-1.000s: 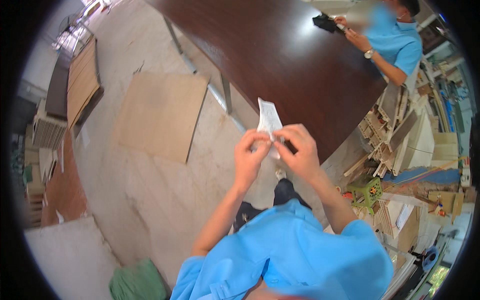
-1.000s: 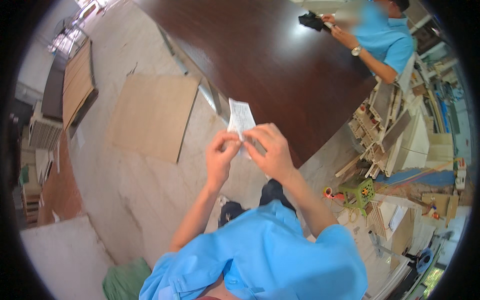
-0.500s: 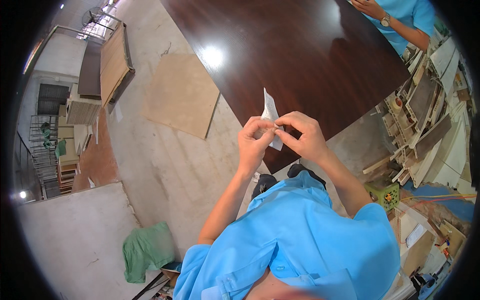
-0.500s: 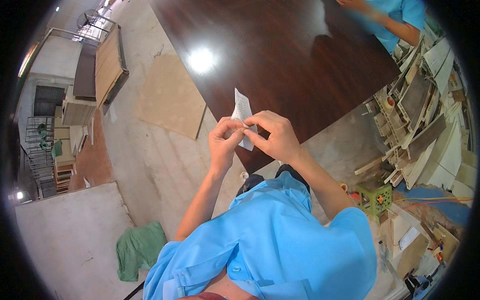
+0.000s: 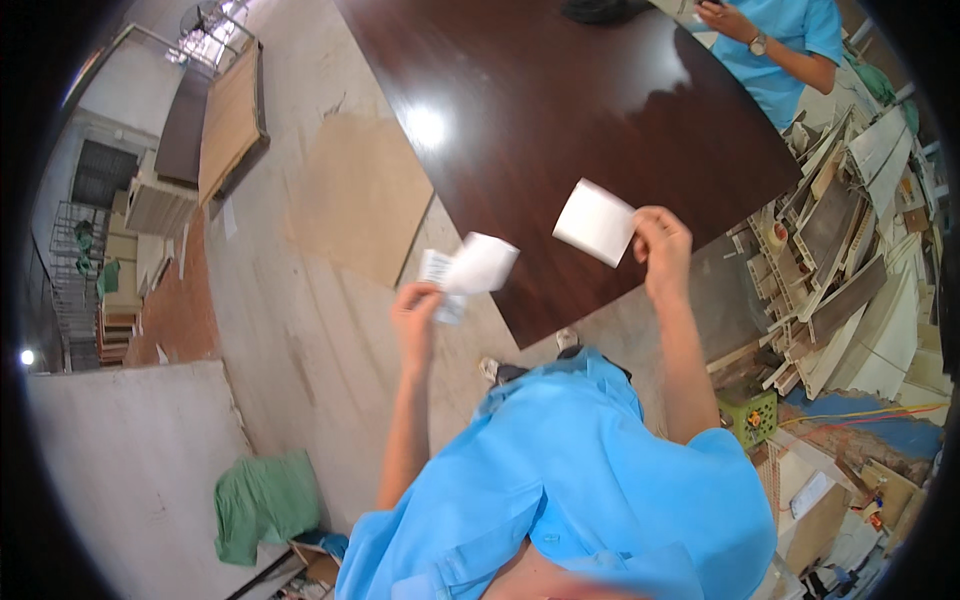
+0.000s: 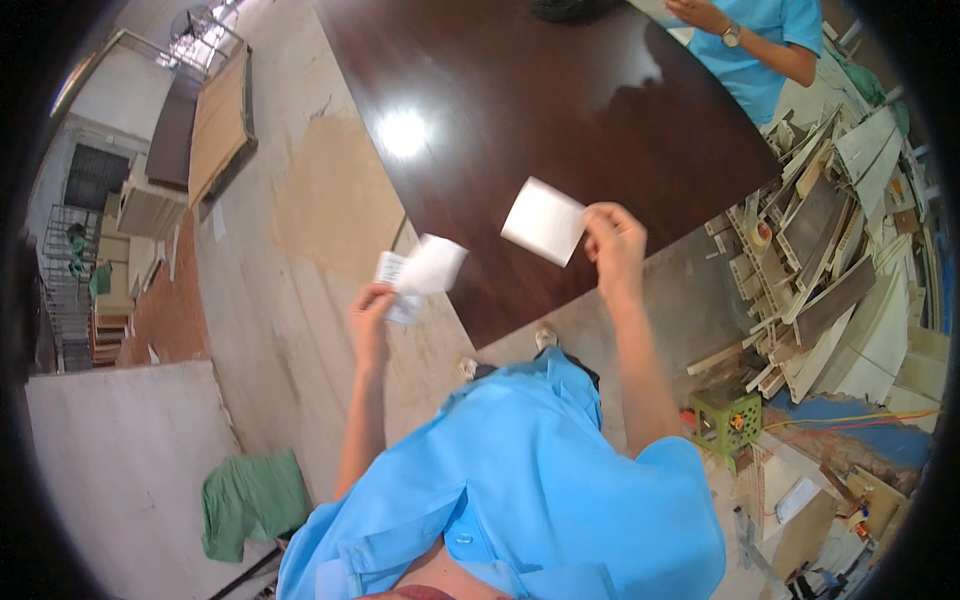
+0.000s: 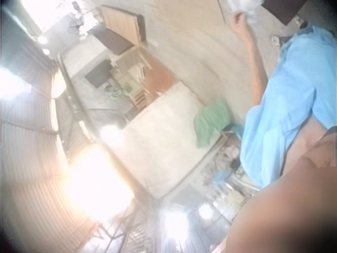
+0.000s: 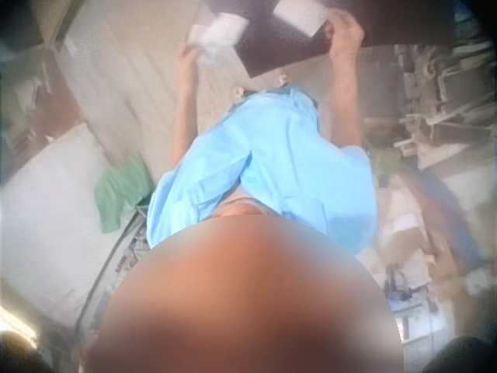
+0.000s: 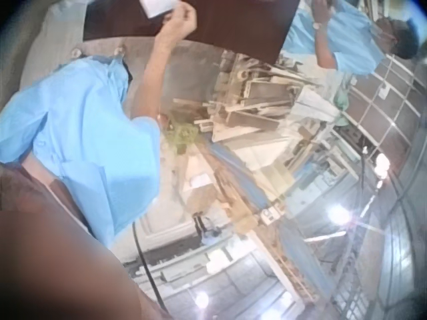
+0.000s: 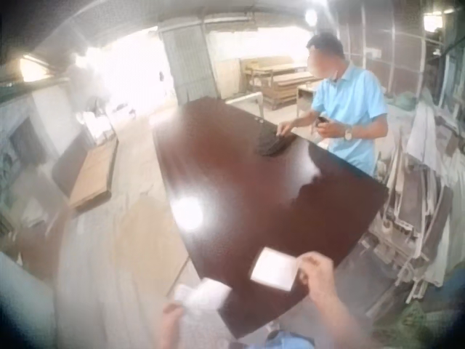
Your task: The person uses a tape measure to measure the length and width of a large wooden table surface. They handle small paper slips and a clipboard, appearing to record or check measurements in a workshop environment.
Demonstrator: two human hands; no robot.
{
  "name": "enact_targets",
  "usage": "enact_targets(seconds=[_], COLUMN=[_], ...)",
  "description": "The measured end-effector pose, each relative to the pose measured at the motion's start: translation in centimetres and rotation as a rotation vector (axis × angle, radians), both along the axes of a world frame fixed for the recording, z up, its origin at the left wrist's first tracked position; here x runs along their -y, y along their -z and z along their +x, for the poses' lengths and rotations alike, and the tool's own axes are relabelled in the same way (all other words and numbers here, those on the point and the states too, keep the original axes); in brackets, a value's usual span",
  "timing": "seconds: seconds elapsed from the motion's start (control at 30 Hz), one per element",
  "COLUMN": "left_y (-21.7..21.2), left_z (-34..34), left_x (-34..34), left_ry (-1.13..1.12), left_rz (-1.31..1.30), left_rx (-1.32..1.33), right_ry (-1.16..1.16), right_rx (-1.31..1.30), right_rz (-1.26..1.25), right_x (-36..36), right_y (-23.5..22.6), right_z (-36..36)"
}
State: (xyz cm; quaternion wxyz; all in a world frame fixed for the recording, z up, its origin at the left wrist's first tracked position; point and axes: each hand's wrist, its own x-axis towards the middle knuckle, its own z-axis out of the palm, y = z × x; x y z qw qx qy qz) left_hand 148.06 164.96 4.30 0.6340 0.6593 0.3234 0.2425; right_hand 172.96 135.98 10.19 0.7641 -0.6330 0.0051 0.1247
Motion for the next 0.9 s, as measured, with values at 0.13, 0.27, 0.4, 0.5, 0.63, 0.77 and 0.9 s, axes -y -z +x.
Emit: enact_targets(seconds=[0.13, 0.27, 0.4, 0.5, 0.63, 0.77, 0.9], left_y=[2.8, 1.6, -2.0, -4.7, -6.0, -5.3, -5.2], left_z=[-9.4, -10.9, -4.4, 0.1, 3.6, 4.5, 4.9], left_x=[-5.2, -4.3, 2.0, 6.6, 8.2, 7.8, 8.0], left_ry=[-0.139, -0.193, -0.098, 0.053, 0.088, 0.082, 0.119], left_rz=[0.605, 0.668, 0.397, 0.232, -0.017, -0.004, -0.024], left_rx=[-0.728, -0.728, -0.351, -0.187, -0.118, -0.096, 0.014], right_ry=[0.004, -0.086, -0.208, -0.233, -0.327, -0.385, -0.378], right_rx=[0.457, 0.932, 1.012, 1.157, 1.323, 1.402, 1.312], right_rz=[-0.316, -0.467, -0.486, -0.479, -0.514, -0.521, -0.404], right_x=[0.3, -2.7, -5.0, -6.1, -6.2, -5.3, -4.6], right_y=[0.3, 0.6, 0.1, -0.3, -0.1, 0.6, 0.3], right_z=[0.0, -3.0, -5.8, -7.1, -9.1, -9.9, -9.7])
